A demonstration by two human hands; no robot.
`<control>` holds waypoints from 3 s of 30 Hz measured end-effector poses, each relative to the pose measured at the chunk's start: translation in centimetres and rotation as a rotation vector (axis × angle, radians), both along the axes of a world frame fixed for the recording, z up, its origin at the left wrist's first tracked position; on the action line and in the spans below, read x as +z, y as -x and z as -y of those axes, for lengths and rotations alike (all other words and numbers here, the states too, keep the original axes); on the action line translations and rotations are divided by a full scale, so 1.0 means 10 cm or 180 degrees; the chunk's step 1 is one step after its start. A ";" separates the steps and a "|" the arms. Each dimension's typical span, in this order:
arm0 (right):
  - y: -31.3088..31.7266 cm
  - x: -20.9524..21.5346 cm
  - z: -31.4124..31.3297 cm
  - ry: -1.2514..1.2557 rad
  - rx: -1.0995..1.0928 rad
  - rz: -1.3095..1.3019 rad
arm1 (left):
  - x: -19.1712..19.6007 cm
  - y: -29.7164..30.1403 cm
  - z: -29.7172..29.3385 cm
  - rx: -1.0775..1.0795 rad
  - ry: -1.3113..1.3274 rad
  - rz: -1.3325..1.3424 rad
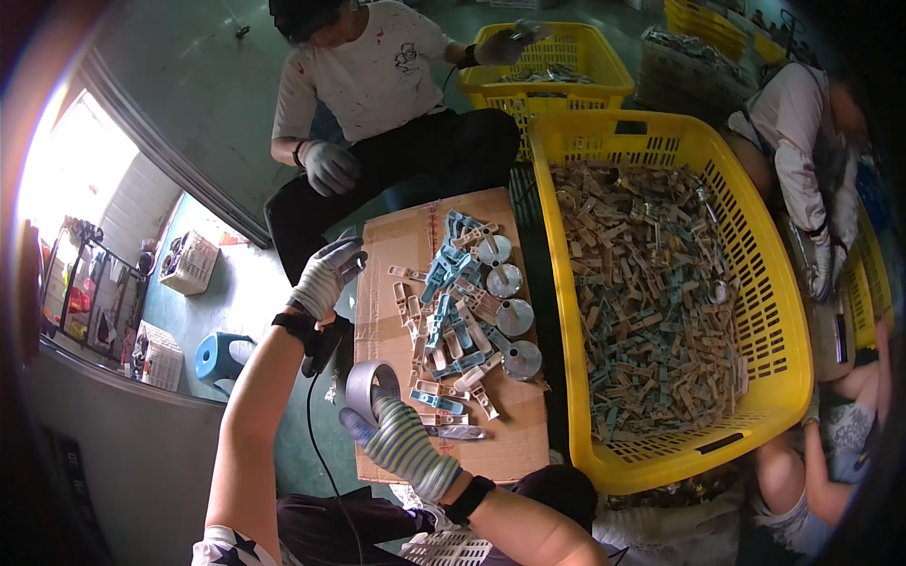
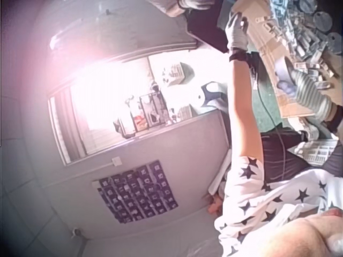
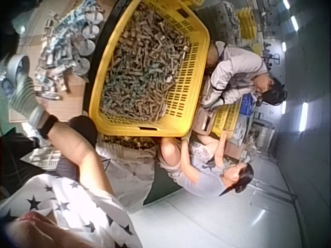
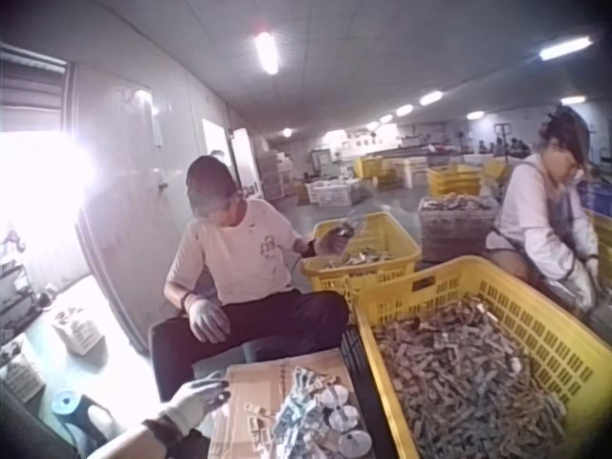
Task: Sort small metal components into organized piles on a cardboard box.
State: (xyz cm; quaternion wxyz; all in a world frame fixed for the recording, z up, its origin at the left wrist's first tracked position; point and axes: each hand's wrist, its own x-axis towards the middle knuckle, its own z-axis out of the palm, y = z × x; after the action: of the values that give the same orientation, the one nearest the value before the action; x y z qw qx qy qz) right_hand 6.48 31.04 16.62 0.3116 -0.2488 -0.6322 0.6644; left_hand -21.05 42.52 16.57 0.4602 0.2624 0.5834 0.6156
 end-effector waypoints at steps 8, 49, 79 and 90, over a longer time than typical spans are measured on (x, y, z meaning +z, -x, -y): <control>0.01 0.06 -0.01 0.0341 0.0049 -0.0135 | 0.00 0.03 -0.04 -0.0007 0.0025 -0.0005; -0.06 0.16 0.65 0.0521 0.1947 0.0193 | 0.48 -0.05 0.96 -0.0433 0.0251 0.0557; -0.35 -0.96 2.55 0.2412 0.0595 0.0130 | -0.71 -1.20 4.11 0.0359 0.0068 0.1042; -0.09 -0.83 2.54 0.2745 0.0647 0.0139 | -1.03 -1.31 4.33 -0.0611 0.0218 -0.0061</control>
State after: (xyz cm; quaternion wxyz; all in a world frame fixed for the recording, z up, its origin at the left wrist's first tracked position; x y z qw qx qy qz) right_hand 7.43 5.66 8.30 0.0990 -0.3066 -0.3249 0.8892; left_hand -8.00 -0.78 6.28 0.5201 0.3070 0.5807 0.5458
